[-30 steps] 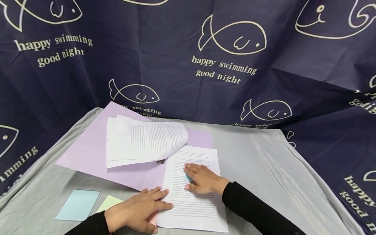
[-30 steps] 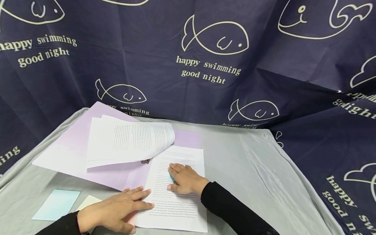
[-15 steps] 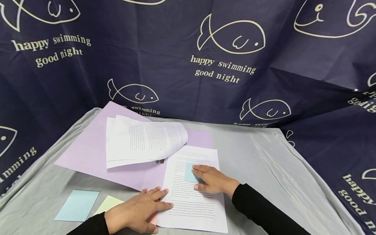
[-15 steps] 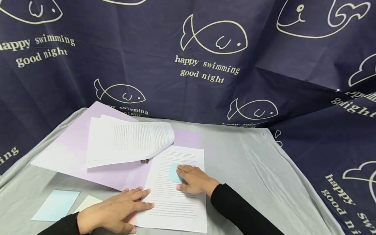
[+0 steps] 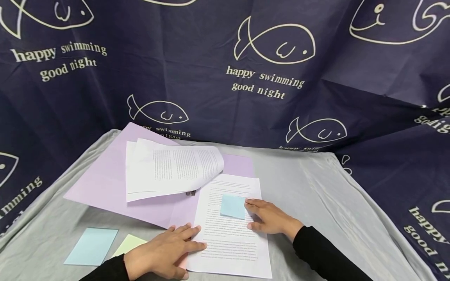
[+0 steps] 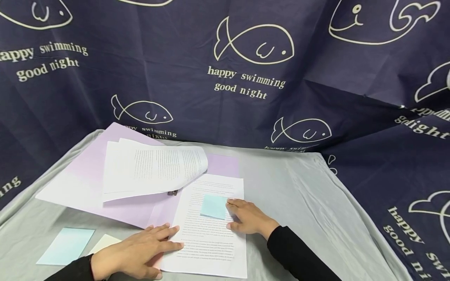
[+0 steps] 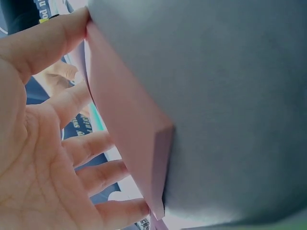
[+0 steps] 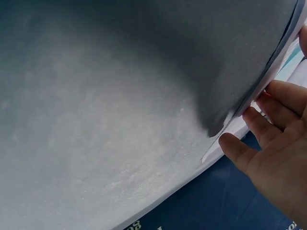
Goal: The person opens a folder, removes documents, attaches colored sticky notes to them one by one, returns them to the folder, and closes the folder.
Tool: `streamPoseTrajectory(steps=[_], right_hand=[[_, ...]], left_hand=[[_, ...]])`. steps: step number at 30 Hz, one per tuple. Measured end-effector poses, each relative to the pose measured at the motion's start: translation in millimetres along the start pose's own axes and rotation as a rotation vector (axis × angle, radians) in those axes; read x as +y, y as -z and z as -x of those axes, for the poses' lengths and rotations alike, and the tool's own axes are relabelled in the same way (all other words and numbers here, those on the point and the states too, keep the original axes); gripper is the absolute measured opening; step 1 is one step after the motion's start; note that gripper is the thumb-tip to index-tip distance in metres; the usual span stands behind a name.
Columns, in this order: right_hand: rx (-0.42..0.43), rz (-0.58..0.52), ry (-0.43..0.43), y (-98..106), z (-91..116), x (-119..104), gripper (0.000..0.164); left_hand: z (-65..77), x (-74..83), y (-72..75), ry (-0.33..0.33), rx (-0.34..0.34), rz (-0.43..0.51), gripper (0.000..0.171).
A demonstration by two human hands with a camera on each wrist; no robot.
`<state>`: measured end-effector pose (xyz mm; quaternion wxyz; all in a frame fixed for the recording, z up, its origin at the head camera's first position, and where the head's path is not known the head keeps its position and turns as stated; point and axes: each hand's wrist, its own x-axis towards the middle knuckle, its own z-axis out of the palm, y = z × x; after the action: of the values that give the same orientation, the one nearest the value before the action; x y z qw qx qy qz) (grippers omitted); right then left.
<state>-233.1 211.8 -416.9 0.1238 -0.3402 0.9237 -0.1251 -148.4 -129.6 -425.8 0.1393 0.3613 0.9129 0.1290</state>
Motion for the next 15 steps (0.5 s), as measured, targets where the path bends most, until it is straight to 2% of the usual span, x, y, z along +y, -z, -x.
streamPoseTrajectory(steps=[10,15], right_hand=[[0.002,-0.041,-0.014,-2.4,1.4,1.7,0.068],[0.070,-0.056,0.001,1.1,9.7,4.8,0.070]], left_hand=[[0.0,-1.3,-0.5,-0.015,0.015,-0.019,0.074],[-0.4,-0.8,0.6,-0.015,0.017,0.012,0.073]])
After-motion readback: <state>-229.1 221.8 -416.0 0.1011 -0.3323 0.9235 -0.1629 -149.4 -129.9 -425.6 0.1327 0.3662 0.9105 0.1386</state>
